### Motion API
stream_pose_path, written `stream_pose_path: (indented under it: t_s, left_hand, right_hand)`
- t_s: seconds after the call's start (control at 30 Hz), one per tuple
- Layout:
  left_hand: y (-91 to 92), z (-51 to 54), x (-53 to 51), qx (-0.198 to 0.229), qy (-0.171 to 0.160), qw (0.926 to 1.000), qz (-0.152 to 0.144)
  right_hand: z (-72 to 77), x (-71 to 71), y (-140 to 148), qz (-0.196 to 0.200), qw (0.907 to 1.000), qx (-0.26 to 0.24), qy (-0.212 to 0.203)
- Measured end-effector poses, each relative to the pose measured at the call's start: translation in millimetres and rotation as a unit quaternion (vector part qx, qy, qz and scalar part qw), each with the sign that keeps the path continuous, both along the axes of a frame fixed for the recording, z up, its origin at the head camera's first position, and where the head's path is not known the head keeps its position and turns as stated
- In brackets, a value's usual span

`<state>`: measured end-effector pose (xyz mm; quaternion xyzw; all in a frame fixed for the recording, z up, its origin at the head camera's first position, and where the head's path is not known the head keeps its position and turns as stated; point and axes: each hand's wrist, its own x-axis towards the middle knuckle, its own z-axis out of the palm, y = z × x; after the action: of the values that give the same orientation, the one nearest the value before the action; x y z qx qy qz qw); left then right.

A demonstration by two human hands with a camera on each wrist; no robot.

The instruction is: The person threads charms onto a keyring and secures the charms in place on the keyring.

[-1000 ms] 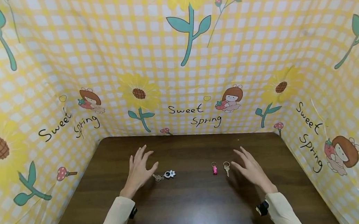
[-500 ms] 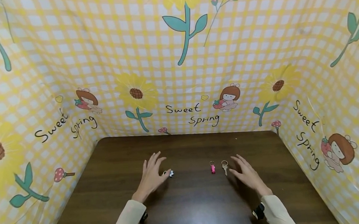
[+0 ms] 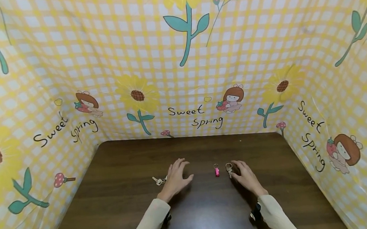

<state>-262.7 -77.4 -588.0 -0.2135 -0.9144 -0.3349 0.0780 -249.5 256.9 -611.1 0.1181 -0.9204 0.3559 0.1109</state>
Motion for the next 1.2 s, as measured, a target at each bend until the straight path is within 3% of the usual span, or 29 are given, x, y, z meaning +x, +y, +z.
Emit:
stream_pose_path:
  t_s: [0.17, 0.3, 0.4, 0.6, 0.8, 0.97, 1.2]
  left_hand:
    - [28.1, -2.7, -9.5, 0.014, -0.019, 0.9997, -0.01]
    - [52.8, -3.0, -17.2, 0.044, -0.065, 0.9968, -0.01]
    - [72.0, -4.1, -23.5, 0.087, -0.099, 0.9913, -0.012]
    - [100.5, -8.5, -33.5, 0.141, -0.117, 0.9828, 0.018]
    - [115.0, -5.1, -35.9, 0.131, -0.143, 0.9799, 0.047]
    - [130.5, -4.4, -37.5, 0.086, -0.132, 0.9831, 0.093]
    - [151.1, -21.1, -42.2, 0.089, -0.098, 0.9795, 0.152]
  right_hand:
    - [-6.9, -11.4, -4.1, -0.021, 0.9992, -0.018, -0.027]
    - [-8.7, -19.8, -8.4, -0.04, 0.9973, -0.037, -0.049]
    - [-8.9, -26.1, -11.0, -0.056, 0.9968, -0.038, -0.042]
    - [-9.3, -38.0, -15.0, -0.084, 0.9963, -0.017, -0.014]
    - [-10.5, -45.5, -16.4, -0.09, 0.9956, -0.008, -0.023]
    - [-8.7, -48.1, -18.1, -0.103, 0.9944, -0.007, -0.025]
    - [-8.2, -53.3, -17.7, -0.118, 0.9925, 0.008, -0.031]
